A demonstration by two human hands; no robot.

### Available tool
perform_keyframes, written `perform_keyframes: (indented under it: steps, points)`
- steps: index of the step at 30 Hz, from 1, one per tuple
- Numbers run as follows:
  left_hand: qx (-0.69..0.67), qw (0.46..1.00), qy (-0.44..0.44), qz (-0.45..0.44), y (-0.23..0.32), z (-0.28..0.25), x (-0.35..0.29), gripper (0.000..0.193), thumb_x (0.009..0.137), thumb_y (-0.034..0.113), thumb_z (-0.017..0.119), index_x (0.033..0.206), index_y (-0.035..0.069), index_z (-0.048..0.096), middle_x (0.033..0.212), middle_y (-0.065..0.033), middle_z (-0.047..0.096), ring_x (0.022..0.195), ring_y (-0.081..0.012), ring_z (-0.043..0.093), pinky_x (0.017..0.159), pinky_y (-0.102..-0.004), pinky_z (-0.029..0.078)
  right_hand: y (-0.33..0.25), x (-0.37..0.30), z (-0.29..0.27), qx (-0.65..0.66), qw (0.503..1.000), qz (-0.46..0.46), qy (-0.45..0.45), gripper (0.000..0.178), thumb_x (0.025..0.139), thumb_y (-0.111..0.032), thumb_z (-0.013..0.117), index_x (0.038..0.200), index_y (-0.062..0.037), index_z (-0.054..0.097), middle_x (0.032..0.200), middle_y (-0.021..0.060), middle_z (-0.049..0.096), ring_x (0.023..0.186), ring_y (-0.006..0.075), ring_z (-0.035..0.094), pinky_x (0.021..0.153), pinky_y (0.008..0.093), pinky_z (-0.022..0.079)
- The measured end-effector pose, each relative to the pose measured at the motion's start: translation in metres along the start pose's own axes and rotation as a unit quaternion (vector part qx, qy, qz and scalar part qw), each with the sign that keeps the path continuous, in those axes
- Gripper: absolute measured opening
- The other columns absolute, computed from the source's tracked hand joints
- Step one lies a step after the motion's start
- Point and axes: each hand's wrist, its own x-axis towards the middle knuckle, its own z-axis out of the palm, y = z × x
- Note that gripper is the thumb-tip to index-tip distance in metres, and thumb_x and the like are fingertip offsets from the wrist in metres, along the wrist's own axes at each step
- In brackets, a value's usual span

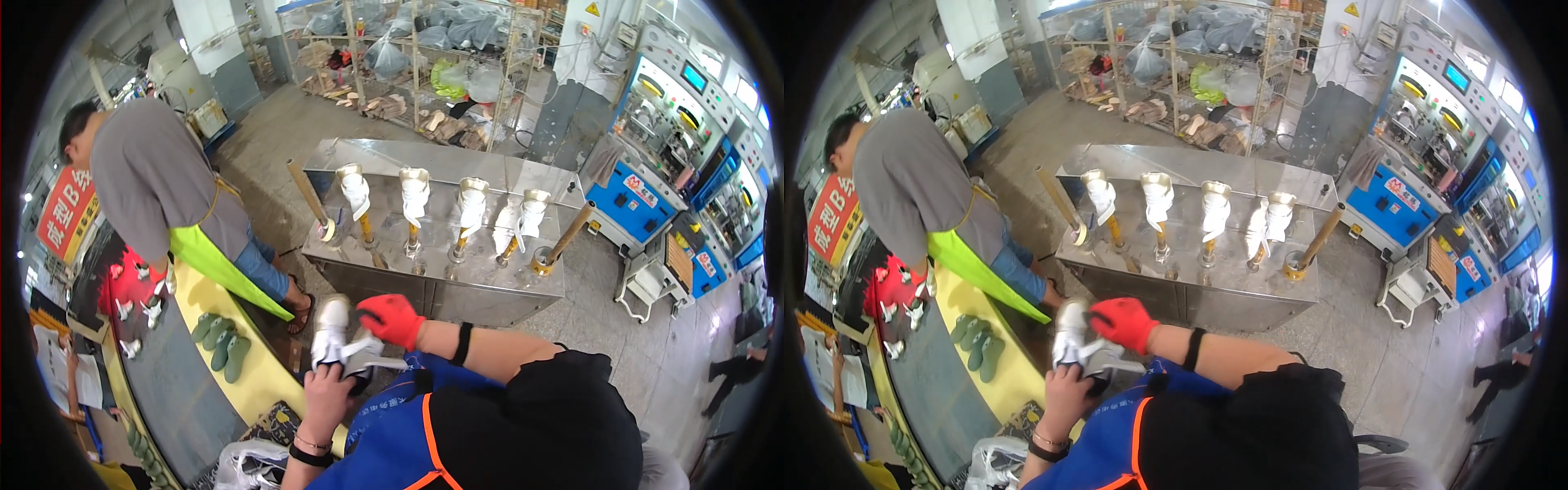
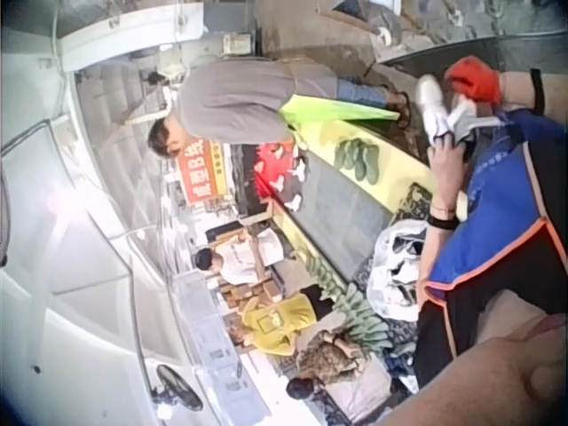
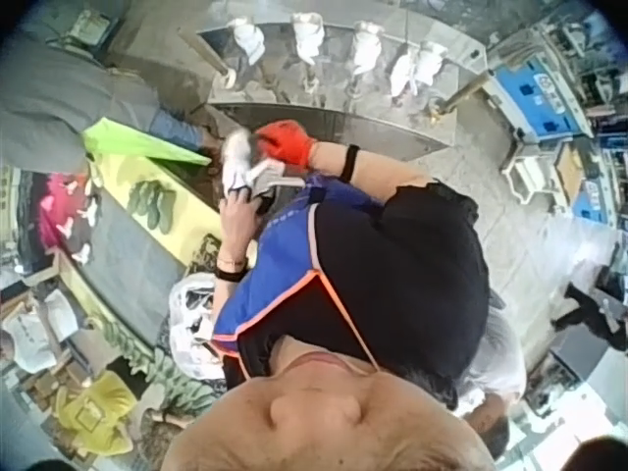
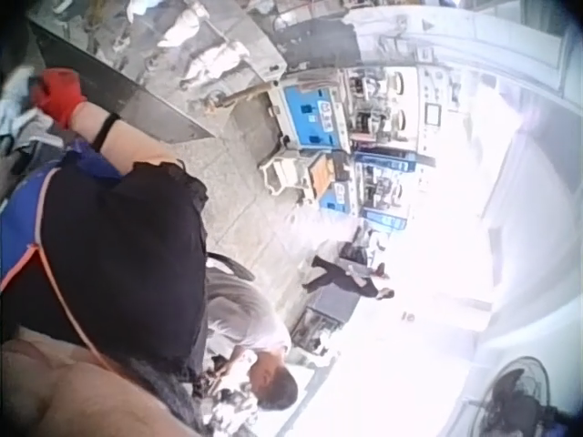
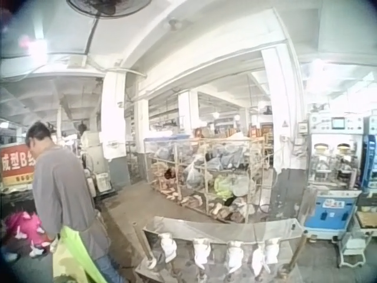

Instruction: The recorder extracts shoes from a plastic bag and places them onto industrial shoe lasts for shaping or drying on a production line.

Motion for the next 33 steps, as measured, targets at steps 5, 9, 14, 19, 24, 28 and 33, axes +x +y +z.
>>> perform_keyframes:
  steps: [5,9,14,19,24,28,33]
  points:
    - [0.02,0.954,0.037,-0.296,-0.037,0.072,-0.066,0.033,0.057,0.032,0.083,0.084,0.017,0.07,0.099,-0.0104,0.055,0.1,-0.0324,0.051,0.083,-0.0471,0.041,0.086,-0.01,-0.111,-0.031,0.875,0.148,0.46,0.031,0.079,-0.01,0.068,0.107,-0.0025,0.058,0.102,0.016,0.058,0.096,0.0311,0.058,0.082,0.0402,0.046]
    - [-0.004,0.889,-0.029,-0.456,-0.042,0.142,-0.127,0.038,0.059,0.037,0.082,0.088,0.015,0.069,0.107,-0.0138,0.053,0.101,-0.0376,0.051,0.079,-0.0499,0.044,0.12,-0.024,-0.224,-0.3,0.674,0.228,0.635,0.069,0.077,-0.019,0.076,0.137,-0.0043,0.043,0.137,0.0201,0.045,0.126,0.0338,0.046,0.103,0.0425,0.038]
    - [-0.086,0.859,-0.08,-0.498,-0.059,0.191,-0.177,0.042,0.065,0.046,0.078,0.095,0.017,0.07,0.109,-0.0218,0.053,0.107,-0.0429,0.051,0.086,-0.0504,0.048,0.107,-0.028,-0.275,-0.221,0.797,0.291,0.48,0.043,0.08,-0.015,0.072,0.12,-0.0089,0.057,0.125,0.0122,0.056,0.113,0.0292,0.057,0.096,0.038,0.044]
    - [-0.031,0.878,-0.172,-0.445,-0.055,0.205,-0.178,0.04,0.084,0.035,0.059,0.116,0.011,0.064,0.093,-0.018,0.069,0.1,-0.0353,0.062,0.084,-0.0477,0.047,0.029,-0.02,-0.313,-0.47,0.7,-0.039,0.537,0.03,0.077,-0.008,0.069,0.104,-0.0026,0.057,0.11,0.0156,0.061,0.099,0.0346,0.061,0.085,0.0379,0.049]
    - [-0.058,0.854,-0.11,-0.506,-0.062,0.215,-0.183,0.043,0.069,0.045,0.076,0.103,0.02,0.07,0.111,-0.0215,0.053,0.106,-0.0418,0.052,0.085,-0.0497,0.049,-0.022,0.017,-0.272,-0.355,0.836,0.066,0.412,0.051,0.077,-0.016,0.069,0.127,-0.014,0.056,0.087,0.0124,0.065,0.079,0.0293,0.065,0.072,0.0391,0.05]
    - [-0.003,0.896,-0.158,-0.416,-0.055,0.211,-0.172,0.041,0.085,0.037,0.057,0.116,0.012,0.065,0.093,-0.0166,0.068,0.096,-0.0329,0.061,0.081,-0.0451,0.046,0.048,0.029,-0.244,-0.351,0.858,0.344,0.153,0.083,0.081,-0.052,0.065,0.147,-0.018,0.027,0.112,0.0207,0.065,0.104,0.0379,0.062,0.092,0.0439,0.047]
    - [-0.027,0.892,-0.192,-0.409,-0.055,0.212,-0.173,0.052,0.084,0.047,0.054,0.122,0.012,0.062,0.104,-0.0175,0.066,0.101,-0.0335,0.055,0.086,-0.0459,0.042,0.093,0.058,-0.226,-0.403,0.836,0.36,0.101,0.063,0.084,-0.049,0.064,0.134,-0.0152,0.045,0.114,0.0162,0.065,0.104,0.0339,0.063,0.087,0.0436,0.049]
